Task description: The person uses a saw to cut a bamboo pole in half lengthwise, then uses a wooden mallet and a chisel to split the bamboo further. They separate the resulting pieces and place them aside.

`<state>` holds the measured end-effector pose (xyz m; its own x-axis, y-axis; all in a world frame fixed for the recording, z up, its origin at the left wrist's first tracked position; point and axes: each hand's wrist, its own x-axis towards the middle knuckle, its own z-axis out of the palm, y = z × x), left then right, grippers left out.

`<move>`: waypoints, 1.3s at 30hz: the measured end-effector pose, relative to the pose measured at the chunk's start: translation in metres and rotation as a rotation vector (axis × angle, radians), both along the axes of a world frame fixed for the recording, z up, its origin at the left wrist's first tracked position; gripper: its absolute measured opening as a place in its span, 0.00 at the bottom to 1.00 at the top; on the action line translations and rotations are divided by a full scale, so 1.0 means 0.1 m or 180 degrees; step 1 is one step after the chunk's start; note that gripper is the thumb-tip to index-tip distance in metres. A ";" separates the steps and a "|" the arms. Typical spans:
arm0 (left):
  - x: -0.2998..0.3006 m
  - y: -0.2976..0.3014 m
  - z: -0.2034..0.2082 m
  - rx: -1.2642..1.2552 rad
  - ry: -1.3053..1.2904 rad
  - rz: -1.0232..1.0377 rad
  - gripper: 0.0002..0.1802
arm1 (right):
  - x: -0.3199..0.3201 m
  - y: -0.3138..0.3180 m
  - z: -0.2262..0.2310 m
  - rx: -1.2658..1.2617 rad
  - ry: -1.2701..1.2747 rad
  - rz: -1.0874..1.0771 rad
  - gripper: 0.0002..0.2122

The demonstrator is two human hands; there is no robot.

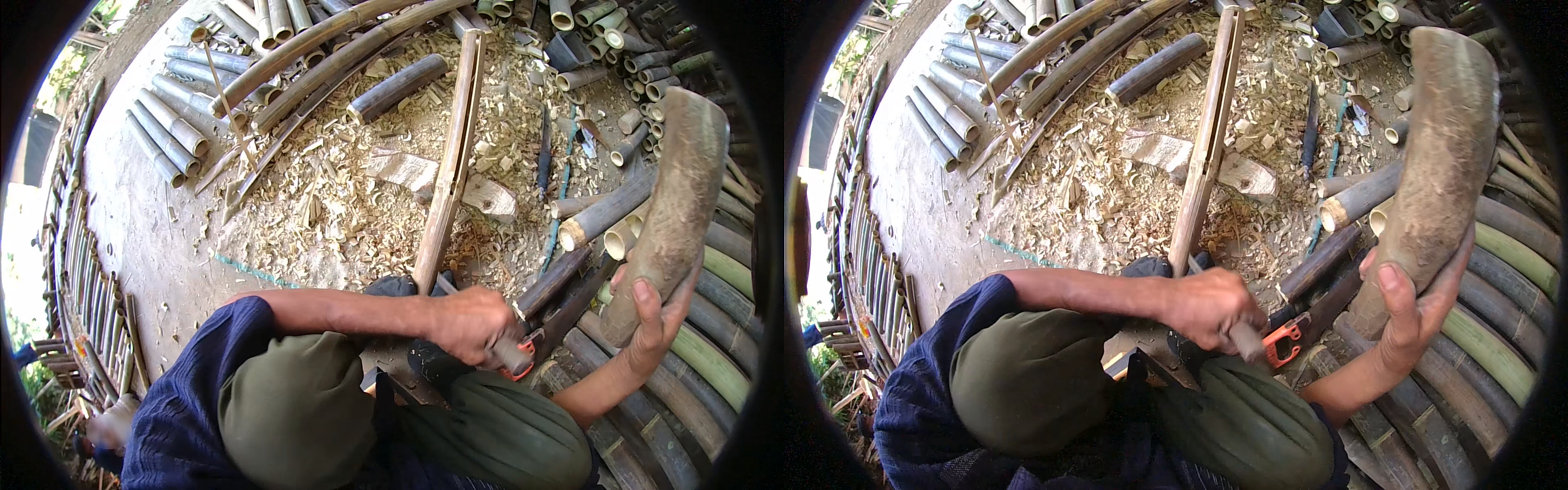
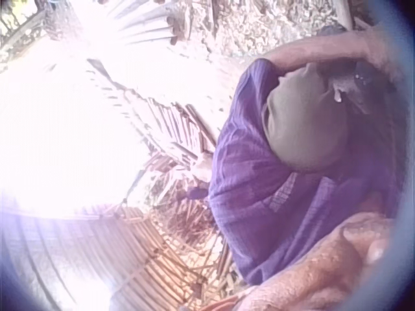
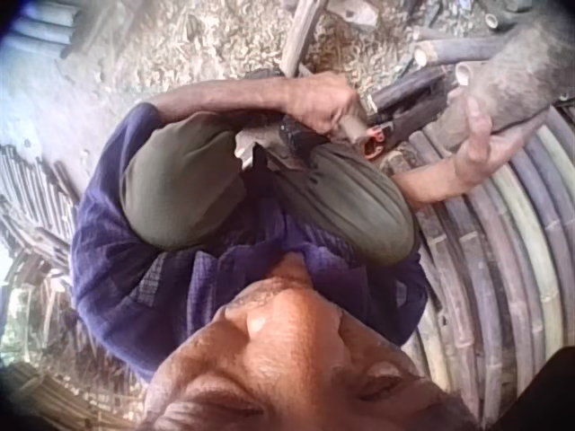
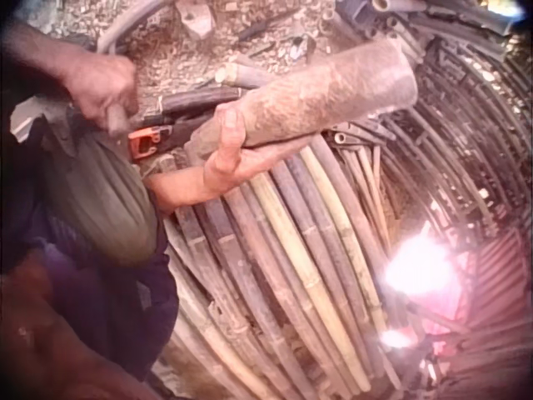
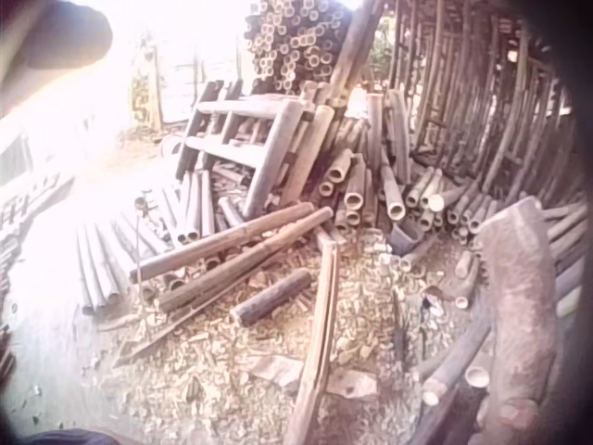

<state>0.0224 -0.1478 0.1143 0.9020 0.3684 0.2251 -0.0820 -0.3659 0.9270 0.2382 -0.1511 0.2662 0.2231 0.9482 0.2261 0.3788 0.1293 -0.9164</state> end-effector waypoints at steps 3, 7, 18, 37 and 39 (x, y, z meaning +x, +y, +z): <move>-0.14 0.67 0.01 -0.0827 -0.1134 0.1475 0.07 | -0.05 0.00 -0.01 0.0035 -0.0013 -0.0053 0.45; -0.57 1.16 0.10 -0.2064 -0.0233 0.2684 0.19 | -0.07 -0.02 -0.08 -0.0091 0.0073 -0.0037 0.44; -0.12 0.79 -0.48 -0.1740 -0.0203 0.2512 0.31 | -0.24 0.04 -0.28 -0.0386 0.0251 0.0159 0.44; -0.22 0.73 -0.26 -0.1795 0.0366 0.2774 0.21 | -0.36 0.07 -0.27 -0.0455 0.0170 0.0276 0.45; -0.26 0.71 -0.23 -0.1994 0.0215 0.2761 0.19 | -0.32 0.10 -0.20 -0.0245 -0.0016 0.0315 0.44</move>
